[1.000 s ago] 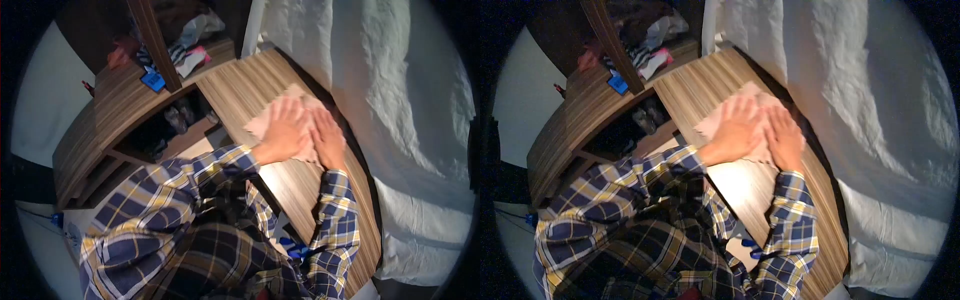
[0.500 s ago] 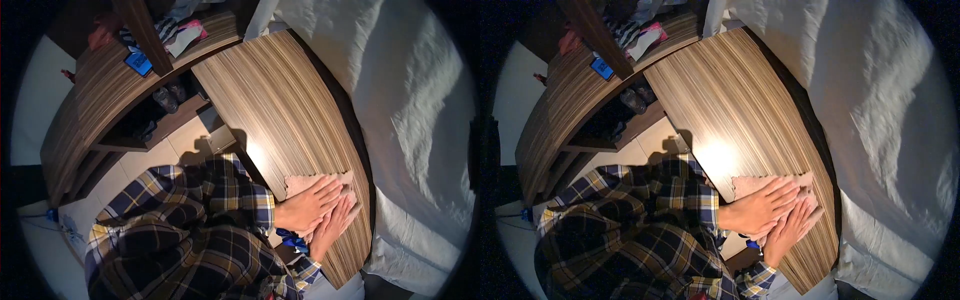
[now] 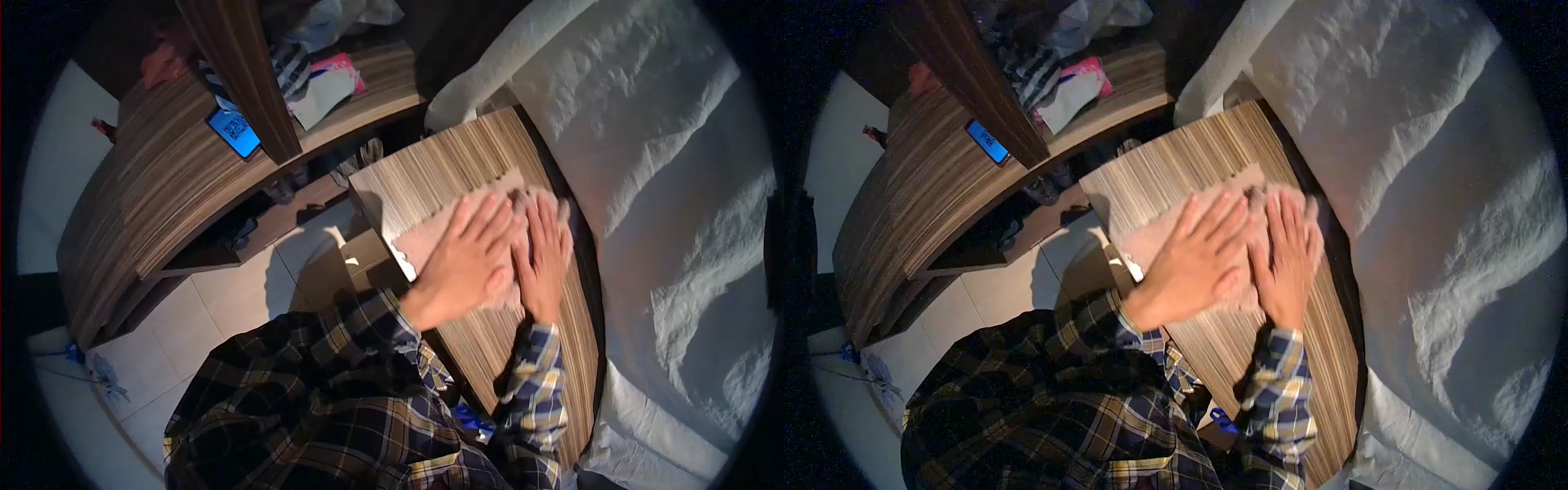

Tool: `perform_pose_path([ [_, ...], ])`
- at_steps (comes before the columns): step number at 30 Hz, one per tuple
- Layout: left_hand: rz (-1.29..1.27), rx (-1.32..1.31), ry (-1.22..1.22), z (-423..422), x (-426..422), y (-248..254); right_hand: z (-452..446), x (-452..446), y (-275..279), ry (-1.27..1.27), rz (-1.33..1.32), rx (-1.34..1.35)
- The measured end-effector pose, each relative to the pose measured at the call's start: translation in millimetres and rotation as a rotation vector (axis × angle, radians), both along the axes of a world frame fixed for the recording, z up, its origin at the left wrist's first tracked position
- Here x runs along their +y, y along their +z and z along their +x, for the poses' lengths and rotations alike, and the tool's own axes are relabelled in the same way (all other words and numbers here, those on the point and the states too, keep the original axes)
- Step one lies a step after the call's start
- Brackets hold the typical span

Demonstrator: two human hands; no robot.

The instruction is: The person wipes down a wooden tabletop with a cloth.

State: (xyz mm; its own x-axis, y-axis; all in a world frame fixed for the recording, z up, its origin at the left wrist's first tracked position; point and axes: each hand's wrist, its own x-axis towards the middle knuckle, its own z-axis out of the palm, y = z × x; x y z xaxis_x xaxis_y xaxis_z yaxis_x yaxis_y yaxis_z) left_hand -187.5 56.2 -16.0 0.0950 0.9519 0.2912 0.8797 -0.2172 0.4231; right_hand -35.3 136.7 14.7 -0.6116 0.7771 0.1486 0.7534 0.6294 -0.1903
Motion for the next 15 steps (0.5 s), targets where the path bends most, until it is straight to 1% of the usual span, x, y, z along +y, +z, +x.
perform_pose_path([
  [2, 0.085, 0.032, 0.119, -20.4, 18.3, -6.7, -32.9, 33.1, -6.7, 0.091, 0.008, 0.052],
  [3, 0.094, 0.051, 0.120, -31.5, 29.5, -8.9, -47.9, 50.3, -12.3, 0.126, 0.039, 0.068],
  [5, 0.140, 0.124, 0.204, -52.6, 53.5, -8.5, -74.4, 77.0, -18.5, 0.157, 0.082, 0.102],
  [8, 0.116, 0.188, 0.155, -72.0, 84.3, -0.3, -97.2, 92.1, -12.8, 0.089, 0.084, 0.160],
  [10, 0.133, 0.230, 0.112, -70.6, 92.7, 4.2, -94.5, 87.8, -8.2, -0.037, 0.053, 0.194],
  [11, 0.143, 0.247, 0.082, -67.3, 96.3, 4.6, -91.1, 87.5, -6.5, -0.049, 0.056, 0.221],
  [13, 0.154, 0.288, 0.027, -64.9, 104.2, 4.3, -81.6, 96.3, -13.1, 0.005, 0.072, 0.258],
  [14, 0.144, 0.311, 0.022, -62.0, 108.0, 3.0, -76.8, 98.3, -15.7, 0.028, 0.119, 0.276],
  [15, 0.135, 0.335, 0.017, -57.9, 110.4, 2.1, -68.1, 99.1, -16.8, -0.001, 0.121, 0.293],
])
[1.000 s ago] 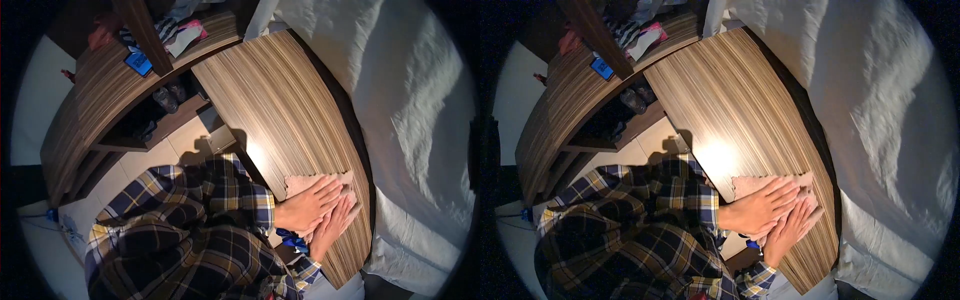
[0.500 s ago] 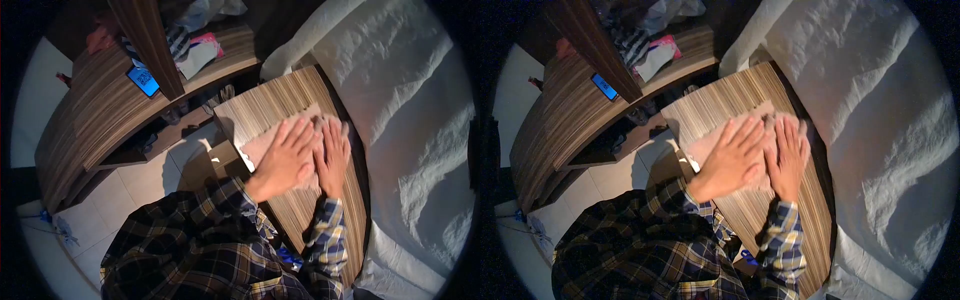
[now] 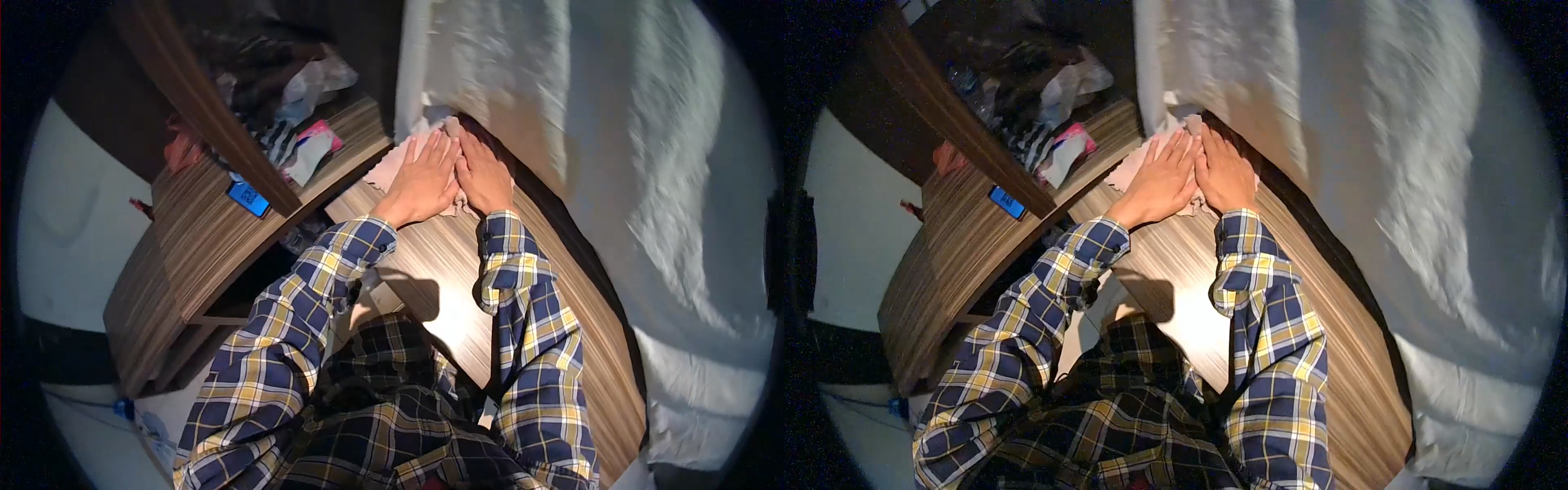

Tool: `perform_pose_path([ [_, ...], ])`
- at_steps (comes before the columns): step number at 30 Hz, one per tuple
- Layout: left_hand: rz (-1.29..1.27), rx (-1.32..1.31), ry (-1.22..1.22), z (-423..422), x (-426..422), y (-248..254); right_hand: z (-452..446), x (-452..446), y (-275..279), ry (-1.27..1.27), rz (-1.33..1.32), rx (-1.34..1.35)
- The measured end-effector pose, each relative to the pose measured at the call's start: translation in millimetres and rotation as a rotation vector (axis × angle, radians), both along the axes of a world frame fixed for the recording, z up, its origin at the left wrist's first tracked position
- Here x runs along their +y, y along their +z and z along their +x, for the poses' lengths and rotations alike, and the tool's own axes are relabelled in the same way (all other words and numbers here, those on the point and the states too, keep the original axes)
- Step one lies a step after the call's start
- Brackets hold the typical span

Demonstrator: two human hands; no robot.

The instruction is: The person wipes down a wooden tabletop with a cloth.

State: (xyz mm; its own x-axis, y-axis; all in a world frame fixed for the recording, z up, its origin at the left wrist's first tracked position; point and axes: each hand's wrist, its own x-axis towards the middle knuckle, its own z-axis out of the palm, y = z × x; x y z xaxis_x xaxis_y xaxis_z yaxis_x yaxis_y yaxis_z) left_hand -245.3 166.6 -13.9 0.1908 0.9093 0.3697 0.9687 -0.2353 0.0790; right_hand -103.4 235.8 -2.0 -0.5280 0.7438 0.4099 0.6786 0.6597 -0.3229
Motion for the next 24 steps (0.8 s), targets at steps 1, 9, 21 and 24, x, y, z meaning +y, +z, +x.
perform_pose_path([
  [1, -0.029, -0.017, -0.025, 9.8, -0.8, 1.3, 14.5, -2.0, 2.4, 0.029, -0.065, 0.022],
  [9, -0.174, -0.032, -0.347, 181.0, -19.0, 40.3, 206.5, -61.8, 29.0, -0.313, -0.462, -0.093],
  [21, -0.011, -0.386, -1.161, 356.8, -148.3, -16.2, 355.3, -327.3, 12.1, -0.877, -0.153, -0.029],
  [24, -0.098, -0.283, -1.279, 357.7, -148.3, -15.8, 343.1, -351.0, 0.6, -1.092, -0.185, -0.136],
])
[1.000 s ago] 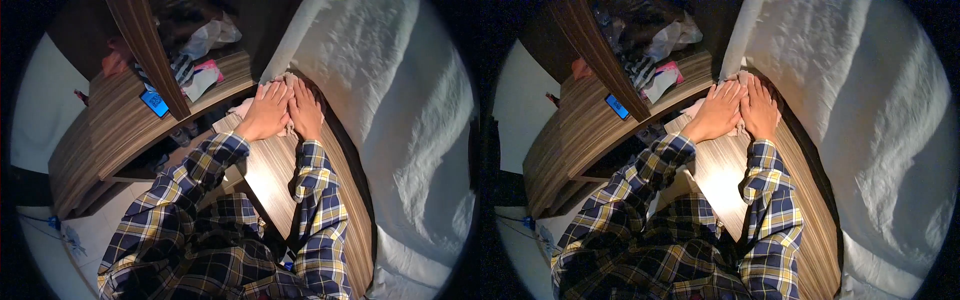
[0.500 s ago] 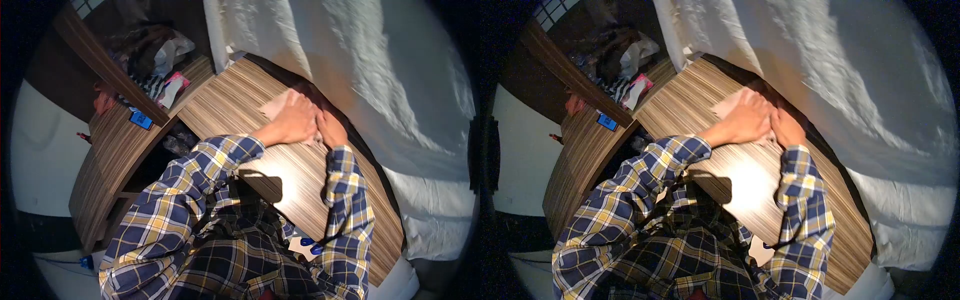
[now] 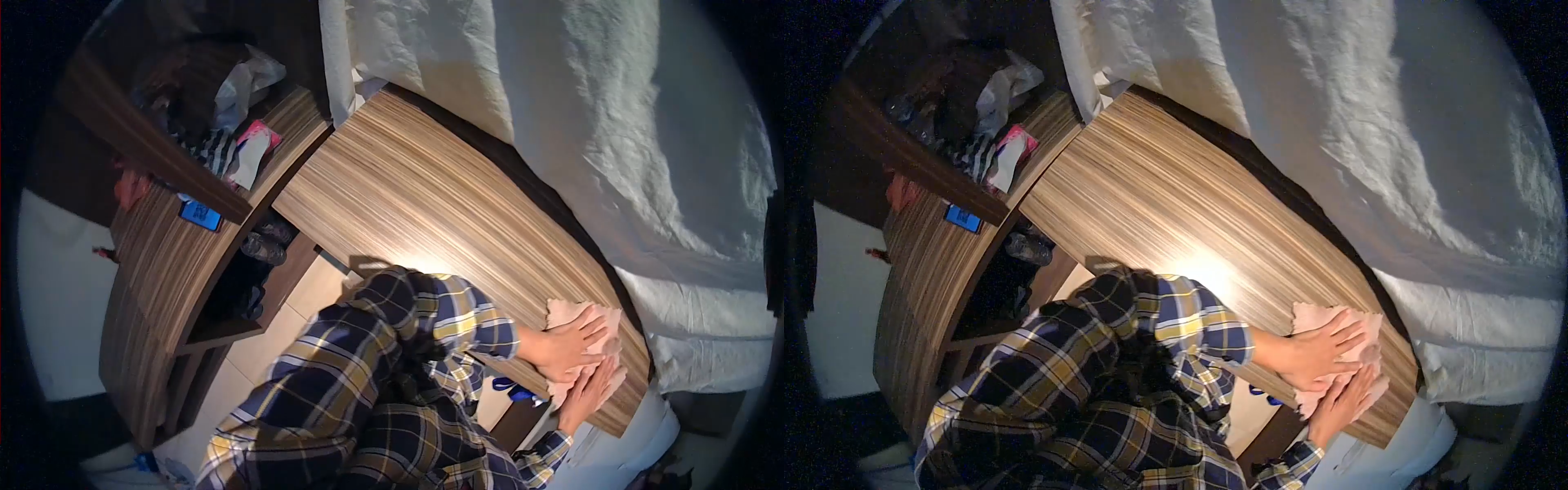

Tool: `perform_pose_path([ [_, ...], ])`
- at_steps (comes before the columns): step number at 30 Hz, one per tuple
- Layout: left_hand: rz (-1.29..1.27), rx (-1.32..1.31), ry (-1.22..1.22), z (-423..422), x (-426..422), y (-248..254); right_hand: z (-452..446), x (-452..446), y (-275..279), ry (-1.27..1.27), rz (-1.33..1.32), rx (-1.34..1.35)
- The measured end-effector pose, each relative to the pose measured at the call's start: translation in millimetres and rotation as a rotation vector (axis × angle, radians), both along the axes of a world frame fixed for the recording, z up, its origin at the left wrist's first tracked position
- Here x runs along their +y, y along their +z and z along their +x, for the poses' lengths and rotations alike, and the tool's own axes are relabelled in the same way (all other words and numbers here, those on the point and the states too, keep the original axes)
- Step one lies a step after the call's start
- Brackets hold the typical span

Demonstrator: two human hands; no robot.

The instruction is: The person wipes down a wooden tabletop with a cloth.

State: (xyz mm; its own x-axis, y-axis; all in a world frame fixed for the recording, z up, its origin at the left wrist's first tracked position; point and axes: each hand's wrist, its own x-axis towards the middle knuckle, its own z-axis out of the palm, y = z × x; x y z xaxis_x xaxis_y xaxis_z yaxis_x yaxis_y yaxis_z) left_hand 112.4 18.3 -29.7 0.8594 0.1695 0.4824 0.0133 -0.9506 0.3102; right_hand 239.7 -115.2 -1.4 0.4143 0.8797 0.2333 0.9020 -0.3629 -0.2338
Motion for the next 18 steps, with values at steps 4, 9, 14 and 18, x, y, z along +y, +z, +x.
perform_pose_path([
  [4, 0.024, 0.053, 0.135, -11.3, 33.3, -1.3, -13.7, 40.2, -0.6, -0.008, -0.057, -0.052],
  [9, 0.076, 0.095, 0.364, -65.1, 107.1, 6.3, -36.1, 131.7, -1.4, 0.172, -0.069, -0.139],
  [14, -0.172, 0.318, 0.453, -185.4, 189.1, 31.9, -123.5, 235.7, 8.7, 0.312, -0.117, -0.125],
  [18, -0.087, 0.219, 0.767, -284.8, 209.0, 20.2, -217.8, 287.8, 4.3, 0.495, 0.060, 0.077],
])
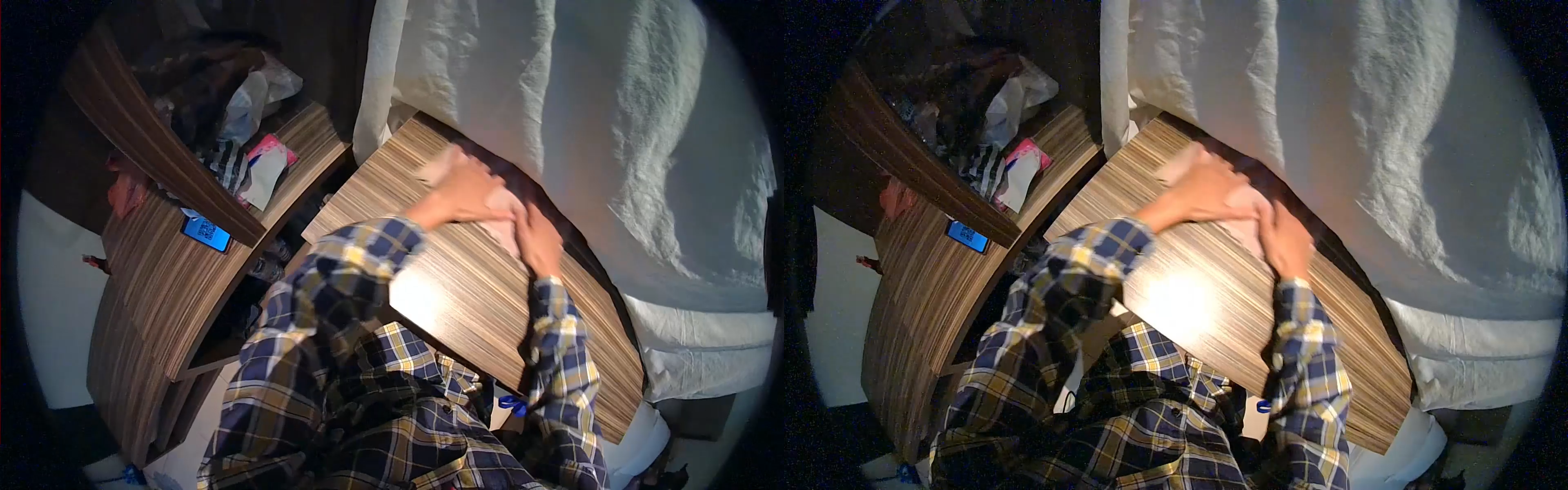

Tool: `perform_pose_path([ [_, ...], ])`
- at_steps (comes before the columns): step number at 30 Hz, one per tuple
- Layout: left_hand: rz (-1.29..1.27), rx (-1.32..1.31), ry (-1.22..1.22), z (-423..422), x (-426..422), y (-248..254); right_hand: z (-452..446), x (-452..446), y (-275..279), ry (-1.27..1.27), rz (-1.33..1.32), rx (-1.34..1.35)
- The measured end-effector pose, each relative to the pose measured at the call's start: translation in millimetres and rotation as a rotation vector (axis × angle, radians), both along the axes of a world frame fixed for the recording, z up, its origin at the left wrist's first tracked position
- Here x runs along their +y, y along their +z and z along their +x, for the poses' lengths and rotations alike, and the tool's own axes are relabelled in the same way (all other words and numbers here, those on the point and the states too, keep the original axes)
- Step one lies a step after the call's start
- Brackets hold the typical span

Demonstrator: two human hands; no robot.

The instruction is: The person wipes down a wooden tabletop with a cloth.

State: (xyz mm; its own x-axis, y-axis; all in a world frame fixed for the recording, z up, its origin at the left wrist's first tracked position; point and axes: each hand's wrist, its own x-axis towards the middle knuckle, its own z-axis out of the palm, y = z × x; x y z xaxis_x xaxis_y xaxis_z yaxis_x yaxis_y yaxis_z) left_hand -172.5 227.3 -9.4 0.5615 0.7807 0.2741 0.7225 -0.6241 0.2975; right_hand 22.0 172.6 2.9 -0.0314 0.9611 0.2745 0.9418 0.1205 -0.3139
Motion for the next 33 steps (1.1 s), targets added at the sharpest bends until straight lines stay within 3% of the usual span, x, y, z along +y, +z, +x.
perform_pose_path([
  [3, 0.192, 0.078, 0.238, -60.3, -31.0, 13.6, -66.3, 16.9, 20.9, 0.243, -0.048, -0.085],
  [8, 0.097, 0.106, 0.397, -104.0, -119.5, 11.2, -121.2, -10.5, -2.2, 0.461, 0.302, -0.223],
  [10, 0.071, 0.151, 0.418, -91.7, -168.0, 20.5, -113.3, -45.7, 1.2, 0.702, 0.152, -0.055],
  [16, -0.081, 0.185, 0.434, -35.2, -230.7, 26.0, -52.6, -89.2, -1.6, 0.921, 0.047, 0.011],
  [18, -0.130, 0.073, 0.394, -0.5, -222.7, 28.0, -7.7, -93.8, 12.0, 0.859, 0.025, -0.114],
  [21, 0.059, 0.036, 0.233, 43.4, -196.0, 16.2, 46.9, -91.7, 25.6, 0.758, -0.001, -0.090],
  [23, 0.151, -0.061, 0.116, 85.4, -172.3, 14.3, 89.6, -89.6, 28.8, 0.626, 0.124, -0.155],
  [24, 0.217, -0.111, 0.074, 107.7, -158.9, 14.0, 111.9, -89.4, 35.3, 0.583, 0.013, -0.082],
  [28, -0.031, -0.155, -0.121, 208.2, -134.6, 10.0, 217.3, -110.0, 29.1, 0.241, -0.162, -0.063],
  [33, 0.078, -0.496, -0.446, 322.4, -181.7, -28.2, 293.1, -208.2, 37.2, 0.062, -0.158, -0.194],
])
